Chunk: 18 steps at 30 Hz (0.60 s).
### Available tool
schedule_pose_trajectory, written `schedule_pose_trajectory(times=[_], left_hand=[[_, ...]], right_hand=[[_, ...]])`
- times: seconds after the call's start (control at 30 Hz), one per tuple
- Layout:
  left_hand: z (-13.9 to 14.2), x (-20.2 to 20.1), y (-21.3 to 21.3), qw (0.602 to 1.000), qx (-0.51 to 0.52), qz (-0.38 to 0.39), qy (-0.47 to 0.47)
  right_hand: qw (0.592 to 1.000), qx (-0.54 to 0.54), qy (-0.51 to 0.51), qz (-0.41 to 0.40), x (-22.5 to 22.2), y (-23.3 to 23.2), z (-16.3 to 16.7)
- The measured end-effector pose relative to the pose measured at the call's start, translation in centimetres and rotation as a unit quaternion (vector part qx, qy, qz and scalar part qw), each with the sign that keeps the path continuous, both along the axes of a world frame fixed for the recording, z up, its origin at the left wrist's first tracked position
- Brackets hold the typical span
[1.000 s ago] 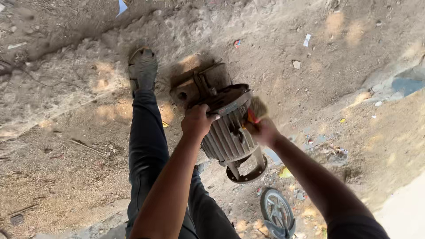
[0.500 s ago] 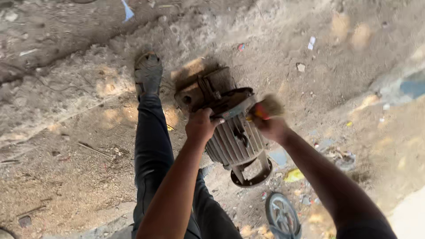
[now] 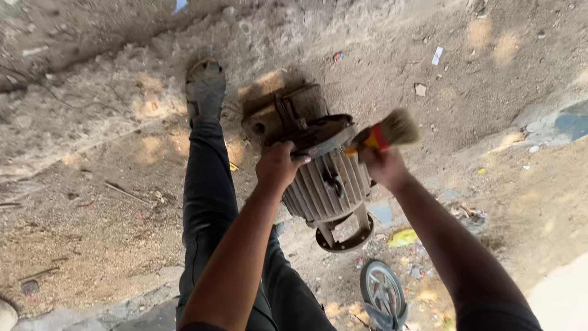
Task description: The person sits on the ground and uses a brush to clean dust and debris from the surface of a large electric motor. They hold the motor with one hand and brush the exterior with the other, rotating the motor to access different sides.
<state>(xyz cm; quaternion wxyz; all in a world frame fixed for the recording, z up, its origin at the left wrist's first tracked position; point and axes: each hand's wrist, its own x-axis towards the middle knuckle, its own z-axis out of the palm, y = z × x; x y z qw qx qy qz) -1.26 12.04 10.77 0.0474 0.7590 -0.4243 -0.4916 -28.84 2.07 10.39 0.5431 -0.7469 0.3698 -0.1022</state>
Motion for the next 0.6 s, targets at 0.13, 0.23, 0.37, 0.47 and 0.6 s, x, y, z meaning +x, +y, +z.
schedule_pose_trajectory(times=[0.13,0.23,0.37,0.47,0.6], left_hand=[[0.3,0.5,-0.4,1.0,-0.01,-0.011,0.004],[0.4,0.6,-0.5,0.998,0.046,-0.017,0.04],[0.5,0.2,0.1,1.0,-0.022,-0.012,0.007],[0.4,-0.3,0.3,1.0,-0.005,0.001,-0.002],[0.2,-0.3,0.0,1.0,-0.007,-0.018,0.0]], right_hand=[[0.898,0.093,0.405,0.145,1.1,0.5,1.3],[0.983,0.051,-0.175,-0.026,2.2,0.7,2.1],[0.997,-0.063,0.048,-0.008,2.9,0.5,1.8],[0.953,-0.181,-0.236,0.061,2.7,-0.1,1.3],[0.985,0.148,0.076,-0.042,2.5,-0.5,1.7]])
